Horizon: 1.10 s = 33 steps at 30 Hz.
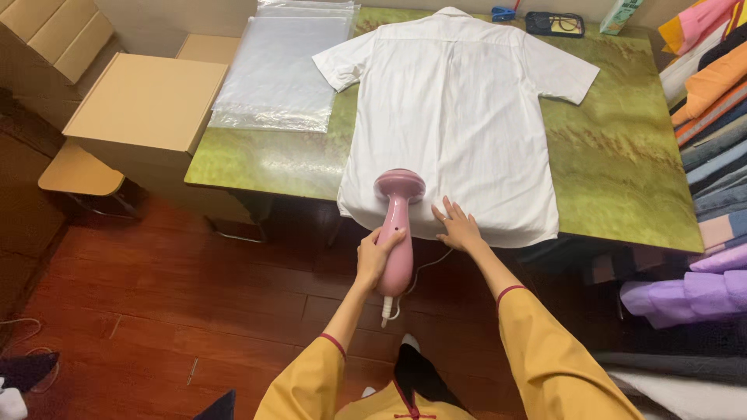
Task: The person uses a handheld garment steamer to remove wrinkles from a white short-sleeved shirt laid flat on a table. After steaming, the person folds the shirt neatly on the table.
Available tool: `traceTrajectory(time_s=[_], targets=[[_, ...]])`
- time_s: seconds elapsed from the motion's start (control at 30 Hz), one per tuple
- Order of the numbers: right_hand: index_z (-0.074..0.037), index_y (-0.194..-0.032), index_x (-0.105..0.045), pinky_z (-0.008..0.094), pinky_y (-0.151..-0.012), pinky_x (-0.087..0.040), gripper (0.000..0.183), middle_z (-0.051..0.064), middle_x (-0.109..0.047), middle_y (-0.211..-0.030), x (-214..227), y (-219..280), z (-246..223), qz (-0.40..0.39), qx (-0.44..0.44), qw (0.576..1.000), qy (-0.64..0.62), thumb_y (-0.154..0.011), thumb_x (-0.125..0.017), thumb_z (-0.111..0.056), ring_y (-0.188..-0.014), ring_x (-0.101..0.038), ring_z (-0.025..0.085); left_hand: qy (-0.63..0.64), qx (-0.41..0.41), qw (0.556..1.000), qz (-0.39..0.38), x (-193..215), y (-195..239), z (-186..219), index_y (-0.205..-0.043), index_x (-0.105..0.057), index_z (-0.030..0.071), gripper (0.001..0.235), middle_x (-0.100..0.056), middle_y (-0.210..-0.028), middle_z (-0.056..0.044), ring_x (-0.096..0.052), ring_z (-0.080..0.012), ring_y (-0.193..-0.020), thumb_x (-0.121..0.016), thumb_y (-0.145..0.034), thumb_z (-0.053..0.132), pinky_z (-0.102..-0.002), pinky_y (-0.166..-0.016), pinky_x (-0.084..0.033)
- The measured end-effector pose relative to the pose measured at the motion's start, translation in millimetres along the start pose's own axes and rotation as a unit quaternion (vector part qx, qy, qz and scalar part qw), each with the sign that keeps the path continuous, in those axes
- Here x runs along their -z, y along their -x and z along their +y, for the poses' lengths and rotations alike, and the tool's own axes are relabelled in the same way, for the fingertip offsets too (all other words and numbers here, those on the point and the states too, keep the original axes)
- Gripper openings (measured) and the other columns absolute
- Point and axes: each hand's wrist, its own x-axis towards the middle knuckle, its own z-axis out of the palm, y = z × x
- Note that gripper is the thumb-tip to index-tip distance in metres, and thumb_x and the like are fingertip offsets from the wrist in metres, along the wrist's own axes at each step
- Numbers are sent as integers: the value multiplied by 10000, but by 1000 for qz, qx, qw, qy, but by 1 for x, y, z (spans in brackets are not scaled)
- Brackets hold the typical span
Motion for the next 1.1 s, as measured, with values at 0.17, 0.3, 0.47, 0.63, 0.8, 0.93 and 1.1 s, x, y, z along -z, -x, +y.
traceTrajectory(time_s=[0.17, 0.3, 0.47, 0.63, 0.8, 0.93, 1.1], targets=[[-276, -1384, -224, 519, -1028, -239, 698, 61, -116, -1467, 7, -2, 8, 18, 12, 997, -72, -790, -579, -366, -1330, -186, 255, 5, -20, 1000, -4, -9, -23, 11, -1073, -628, 178, 606, -629, -998, -165, -561, -328, -1010, -675, -610, 567, -387, -810, -462], [-183, -1371, -296, 500, -1016, -288, 603, 103, -229, -1438, 21, 22, 32, 88, -39, 986, -135, -822, -531, -264, -1294, -283, 268, 52, -56, 997, -16, -36, -62, 23, -1084, -616, 131, 650, -622, -1001, -192, -559, -331, -1009, -688, -611, 571, -390, -815, -455], [-266, -1396, -220, 578, -1019, -151, 668, 51, -111, -1473, 2, 34, 49, 58, -50, 993, -91, -815, -549, -276, -1339, -128, 270, 24, -47, 998, -15, -49, -75, 23, -1057, -628, 157, 628, -635, -961, -162, -574, -322, -980, -692, -600, 582, -382, -801, -463], [-250, -1404, -194, 598, -1017, -107, 684, 61, -66, -1480, -3, 34, 43, 61, -56, 993, -83, -821, -554, -256, -1346, -86, 279, -13, -17, 1000, -17, -27, -14, 20, -1054, -633, 195, 610, -634, -976, -146, -562, -331, -1000, -669, -591, 592, -393, -811, -461], [-229, -1406, -198, 587, -1023, -121, 691, 115, -97, -1473, -2, 40, 32, 79, -78, 993, -47, -817, -560, -262, -1343, -97, 312, -21, 17, 999, -20, -19, 17, 6, -1064, -629, 218, 591, -637, -974, -136, -570, -309, -1000, -680, -591, 568, -370, -804, -467], [-220, -1411, -180, 590, -1015, -142, 715, 149, -85, -1467, -6, 59, 22, 100, -95, 989, -60, -815, -573, -255, -1337, -105, 335, -11, -9, 1000, -12, -28, 0, 12, -1068, -629, 148, 644, -634, -965, -177, -571, -338, -995, -668, -593, 581, -385, -794, -463], [-272, -1409, -151, 587, -1015, -136, 718, 104, -53, -1476, -11, 61, 38, 52, -87, 994, -41, -816, -557, -273, -1343, -100, 296, -7, -41, 999, 1, -47, -37, 12, -1073, -621, 167, 637, -629, -984, -169, -558, -338, -1008, -666, -607, 599, -390, -814, -456]])
